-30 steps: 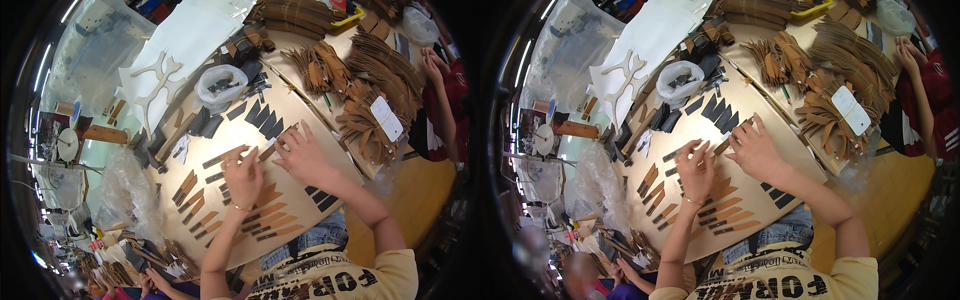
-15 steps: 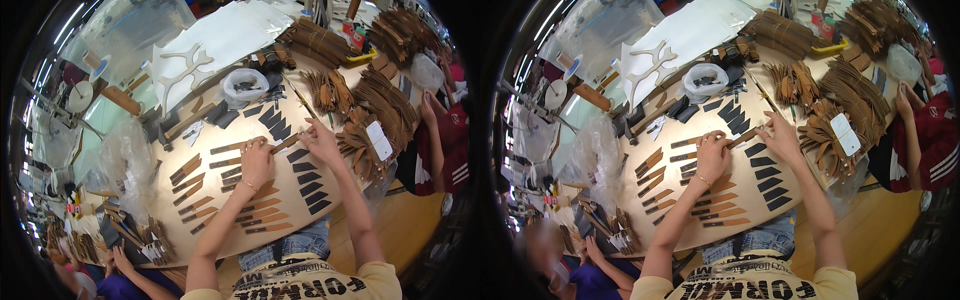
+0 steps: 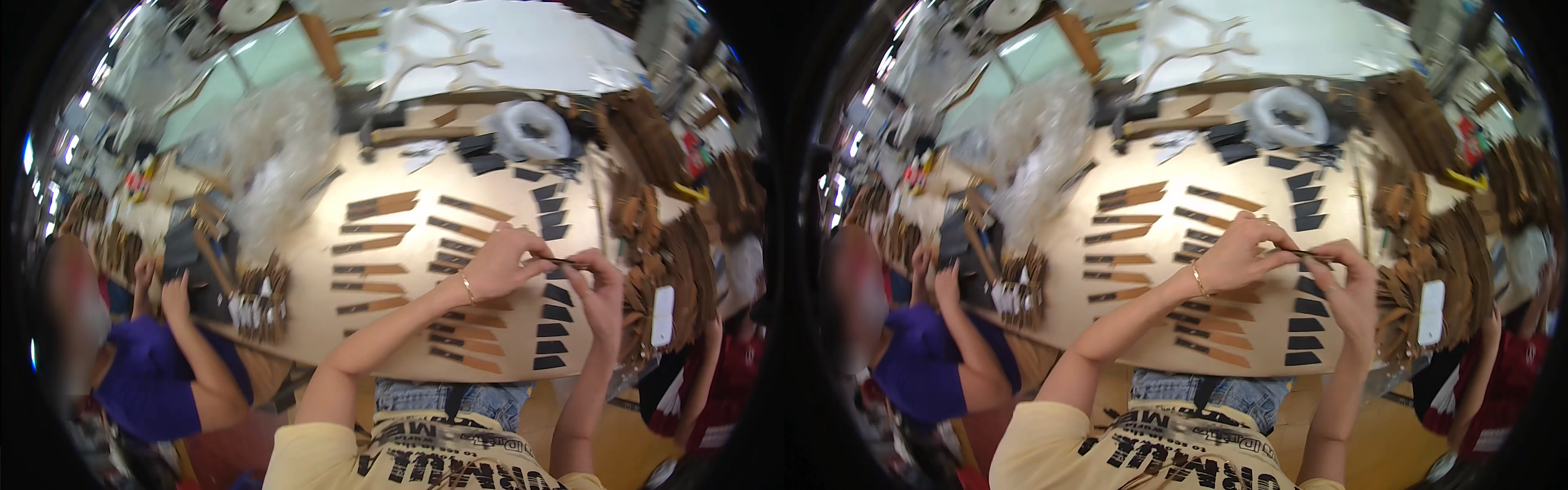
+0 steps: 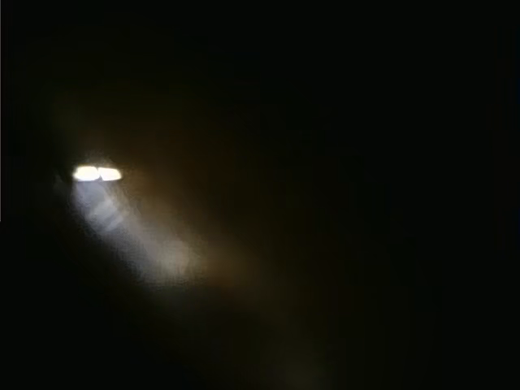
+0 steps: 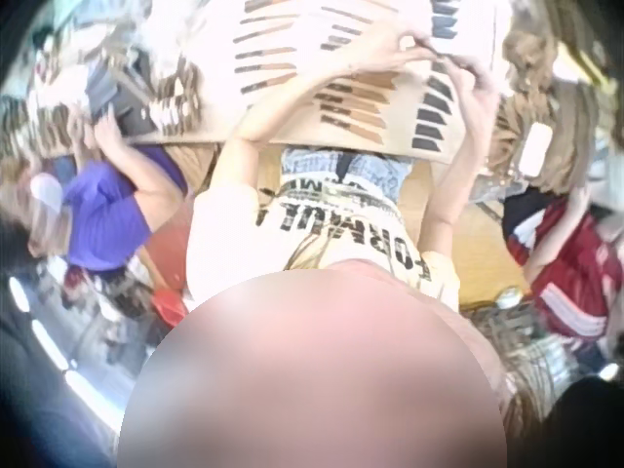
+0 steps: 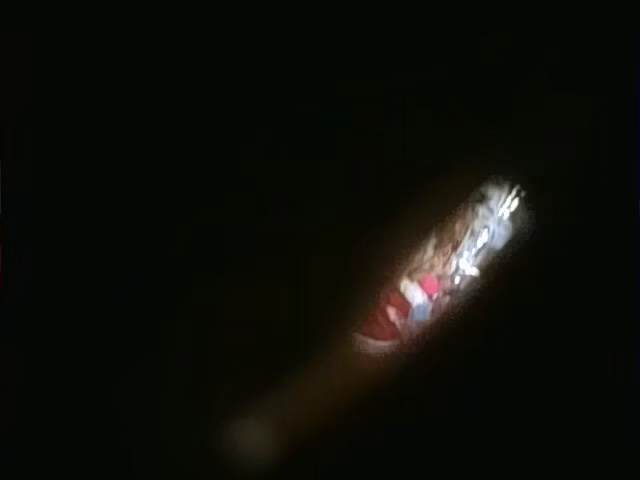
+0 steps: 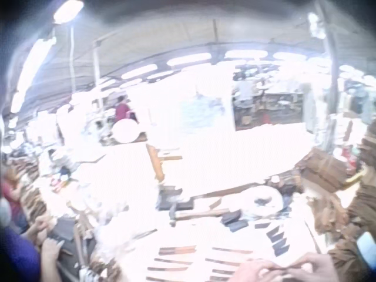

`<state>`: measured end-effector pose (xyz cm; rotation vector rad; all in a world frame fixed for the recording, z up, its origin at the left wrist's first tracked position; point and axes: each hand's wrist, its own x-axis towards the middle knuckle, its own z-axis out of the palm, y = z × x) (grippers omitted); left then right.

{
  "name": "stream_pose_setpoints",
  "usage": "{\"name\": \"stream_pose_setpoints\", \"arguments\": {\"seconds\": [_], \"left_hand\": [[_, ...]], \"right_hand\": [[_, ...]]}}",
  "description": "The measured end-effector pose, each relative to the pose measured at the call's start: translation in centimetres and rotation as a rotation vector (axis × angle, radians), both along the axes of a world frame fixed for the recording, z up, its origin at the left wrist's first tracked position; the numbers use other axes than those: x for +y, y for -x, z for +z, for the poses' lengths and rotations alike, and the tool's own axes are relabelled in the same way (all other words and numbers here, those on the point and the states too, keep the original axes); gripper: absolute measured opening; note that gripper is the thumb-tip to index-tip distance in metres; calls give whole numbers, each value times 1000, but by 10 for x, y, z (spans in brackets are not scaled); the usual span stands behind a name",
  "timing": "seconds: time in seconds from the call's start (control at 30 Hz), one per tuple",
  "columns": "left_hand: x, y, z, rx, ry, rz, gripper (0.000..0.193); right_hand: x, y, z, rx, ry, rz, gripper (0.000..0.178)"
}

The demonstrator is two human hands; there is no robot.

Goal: The person arranges and aligns small leather pieces on a worktable, repeatedly picking up, positioning, and adjusting them. They handle both light and dark leather strips, organizing them into neat rows while occasionally shifting other items on the table.

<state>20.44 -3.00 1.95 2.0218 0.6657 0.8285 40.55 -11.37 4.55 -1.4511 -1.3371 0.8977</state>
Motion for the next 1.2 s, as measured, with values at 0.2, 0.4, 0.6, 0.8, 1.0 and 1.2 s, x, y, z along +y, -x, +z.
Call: {"name": "stream_pose_setpoints", "arguments": {"seconds": [0.2, 0.4, 0.6, 0.8, 1.0, 1.2], "left_hand": [[-49, 145, 25, 91, 358, 306, 27], [-126, 262, 24, 674, 371, 980, 29], [-159, 225, -7, 728, -343, 980, 31], [-162, 192, -32, 711, -309, 480, 26], [-144, 195, -29, 606, -315, 457, 20], [-143, 134, 19, 16, 517, 563, 16]], "right_hand": [[-1, 27, 7, 12, 108, 131, 35], [5, 55, -3, -186, 135, 233, 23], [-37, 125, -25, -443, -301, 557, 20], [-87, 152, -38, -487, -450, 665, 21], [-111, 122, -37, -408, -302, 514, 29], [-110, 92, -21, 184, 81, 108, 56]]}}
